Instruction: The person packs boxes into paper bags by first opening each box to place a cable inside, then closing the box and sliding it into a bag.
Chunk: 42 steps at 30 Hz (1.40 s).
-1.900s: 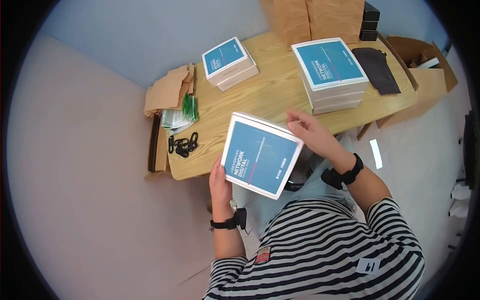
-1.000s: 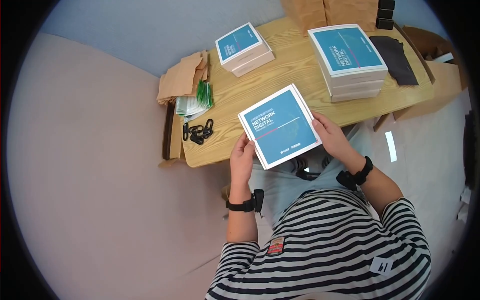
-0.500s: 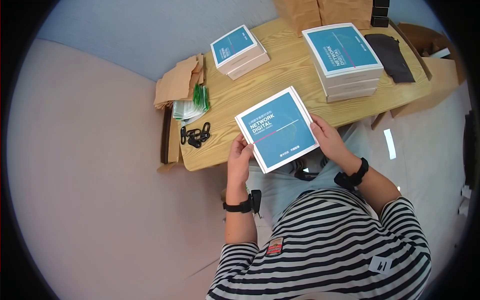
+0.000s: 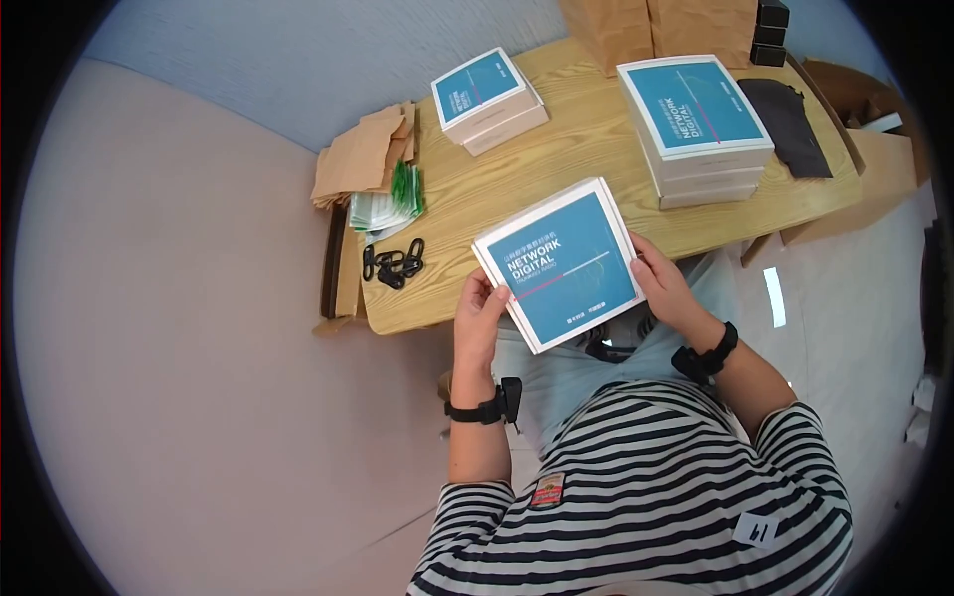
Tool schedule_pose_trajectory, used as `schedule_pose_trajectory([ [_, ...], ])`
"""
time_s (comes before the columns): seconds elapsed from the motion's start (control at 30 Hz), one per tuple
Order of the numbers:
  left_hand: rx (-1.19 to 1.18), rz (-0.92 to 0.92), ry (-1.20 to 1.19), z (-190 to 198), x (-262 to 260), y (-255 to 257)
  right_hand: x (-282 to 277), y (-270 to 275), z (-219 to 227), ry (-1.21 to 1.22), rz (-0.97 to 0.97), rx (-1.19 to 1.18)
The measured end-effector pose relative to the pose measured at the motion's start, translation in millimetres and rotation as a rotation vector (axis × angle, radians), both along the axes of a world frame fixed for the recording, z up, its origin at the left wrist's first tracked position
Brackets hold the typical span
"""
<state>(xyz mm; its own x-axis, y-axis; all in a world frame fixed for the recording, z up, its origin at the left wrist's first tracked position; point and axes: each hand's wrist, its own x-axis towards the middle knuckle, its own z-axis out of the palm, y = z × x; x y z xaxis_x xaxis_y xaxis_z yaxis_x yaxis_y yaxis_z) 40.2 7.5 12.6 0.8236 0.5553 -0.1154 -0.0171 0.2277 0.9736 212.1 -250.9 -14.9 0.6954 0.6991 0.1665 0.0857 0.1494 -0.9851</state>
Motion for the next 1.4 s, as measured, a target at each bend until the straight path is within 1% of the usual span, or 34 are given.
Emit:
schedule_pose_trajectory([
  [0.07,0.015,0.014,-0.036,8.5,0.8,-2.9,0.0,-5.1,-3.3,-0.031,0.043,-0.001],
  [0.13,0.031,0.028,-0.07,20.4,0.9,-7.4,-1.8,-7.8,-4.3,0.019,0.091,0.046],
  [0.2,0.103,0.0,-0.124,33.3,0.2,-14.5,-0.3,-11.4,-9.1,0.005,0.099,0.052],
  [0.27,0.135,-0.018,-0.14,36.5,-0.4,-17.2,-1.4,-9.2,-3.6,-0.01,0.104,0.06],
  [0.33,0.165,-0.042,-0.156,35.2,-1.5,-17.3,-4.7,-9.1,4.8,-0.088,0.05,0.064],
  [0.4,0.243,-0.047,-0.126,30.5,-2.6,-15.6,-5.7,-9.4,2.2,-0.082,0.037,0.053],
  [0.63,0.281,-0.048,-0.126,32.4,-2.5,-17.2,-5.9,-8.7,5.3,-0.022,0.06,0.044],
  [0.73,0.26,-0.021,-0.099,33.0,0.0,-20.3,-5.8,-6.7,11.3,-0.043,0.05,0.029],
  [0.77,0.294,0.012,-0.074,28.3,2.4,-18.5,-5.5,-5.5,12.1,-0.044,0.048,0.029],
  [0.8,0.327,0.042,-0.052,22.4,4.9,-17.3,-5.5,-5.3,12.6,0.017,0.068,0.014],
  [0.83,0.321,0.032,-0.051,17.3,7.0,-14.5,-5.8,-6.0,14.0,0.081,0.083,-0.004],
  [0.9,0.057,0.085,0.096,9.2,10.7,-7.3,-7.8,-5.3,19.6,0.123,0.071,-0.019],
  [0.93,0.051,0.068,0.098,8.5,13.1,-5.2,-7.8,-4.6,22.4,0.162,0.071,-0.026],
  [1.0,-0.043,0.087,0.142,7.0,18.2,-2.1,-5.5,-3.9,18.6,0.141,0.045,-0.028],
  [1.03,-0.05,0.12,0.147,13.4,23.9,-7.4,-4.6,-4.5,20.4,0.186,0.061,-0.079],
  [1.07,-0.054,0.107,0.149,13.1,27.6,-7.1,-5.3,-3.8,23.4,0.233,0.079,-0.13],
  [1.1,-0.05,0.108,0.177,13.2,29.5,-4.3,-8.3,-1.7,27.7,0.179,0.027,-0.159],
  [1.13,-0.047,0.11,0.206,13.0,30.5,-0.1,-8.5,-0.6,35.0,0.183,0.016,-0.164],
  [1.2,-0.047,0.086,0.239,-5.0,31.0,16.0,-2.2,-0.1,44.3,0.224,0.109,-0.228],
  [1.23,-0.012,0.067,0.253,-6.5,32.5,19.0,-0.1,7.1,37.1,0.1,0.038,-0.197],
  [1.3,0.024,0.041,0.268,-12.0,36.1,20.6,7.3,8.2,29.7,0.107,0.036,-0.229],
  [1.33,0.036,0.054,0.231,-12.8,38.0,18.1,8.4,9.6,30.8,0.115,0.041,-0.261],
  [1.37,0.044,0.071,0.202,-12.3,41.2,15.8,12.0,13.4,26.9,0.105,-0.015,-0.256],
  [1.4,0.042,0.063,0.207,-12.1,42.2,14.6,14.9,14.9,27.1,0.111,-0.021,-0.259],
])
